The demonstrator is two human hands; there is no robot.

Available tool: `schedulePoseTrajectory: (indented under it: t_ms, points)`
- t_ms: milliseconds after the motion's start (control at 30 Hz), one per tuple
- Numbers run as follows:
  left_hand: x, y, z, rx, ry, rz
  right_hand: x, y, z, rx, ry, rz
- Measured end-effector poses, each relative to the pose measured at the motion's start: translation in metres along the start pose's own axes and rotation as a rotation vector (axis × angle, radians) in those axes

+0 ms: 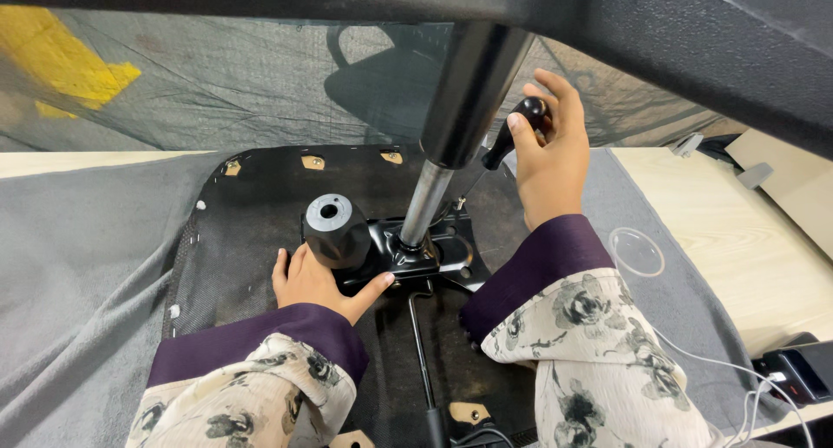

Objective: The person holds an office chair seat with its tilt mechanism facing up on a bed and uses a screwdriver to turn screws on the mechanism, steadying the assembly with the other hand. They continue driving screws at different points of the mechanism throughout the clip.

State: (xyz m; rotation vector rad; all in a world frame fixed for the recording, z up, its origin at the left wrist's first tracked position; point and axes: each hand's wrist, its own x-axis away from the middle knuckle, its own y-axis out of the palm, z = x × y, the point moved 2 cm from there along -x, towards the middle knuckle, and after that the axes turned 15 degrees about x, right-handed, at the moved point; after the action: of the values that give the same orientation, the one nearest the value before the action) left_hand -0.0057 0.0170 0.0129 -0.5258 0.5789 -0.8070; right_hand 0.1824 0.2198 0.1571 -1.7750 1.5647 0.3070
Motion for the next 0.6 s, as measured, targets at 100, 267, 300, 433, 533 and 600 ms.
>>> schedulePoseTrajectory:
  t_ms: [100, 267, 300, 433, 533, 600]
  points:
    - [0.001, 0.001, -0.001, 0.002, -0.029, -0.021, -0.001, 0.003, -0.001, 0.11, -0.092, 0.008]
    - [-0.001, 0.001, -0.002, -0.016, -0.046, -0.055, 0.004, 0.003, -0.01, 0.289, -0.106, 0.157]
    - [-0.001, 0.001, -0.002, -0.026, -0.067, -0.078, 0.004, 0.003, -0.009, 0.222, 0.02, 0.127]
    - [0.0, -0.001, 0.001, -0.003, -0.023, -0.039, 0.001, 0.002, -0.014, 0.326, 0.027, 0.179]
    - [0.0, -0.002, 0.002, -0.01, -0.054, -0.061, 0.0, 0.002, -0.014, 0.353, -0.01, 0.165]
    - [0.0, -0.004, 0.004, -0.007, -0.012, -0.03, -0.001, 0.003, -0.011, 0.345, -0.014, 0.153]
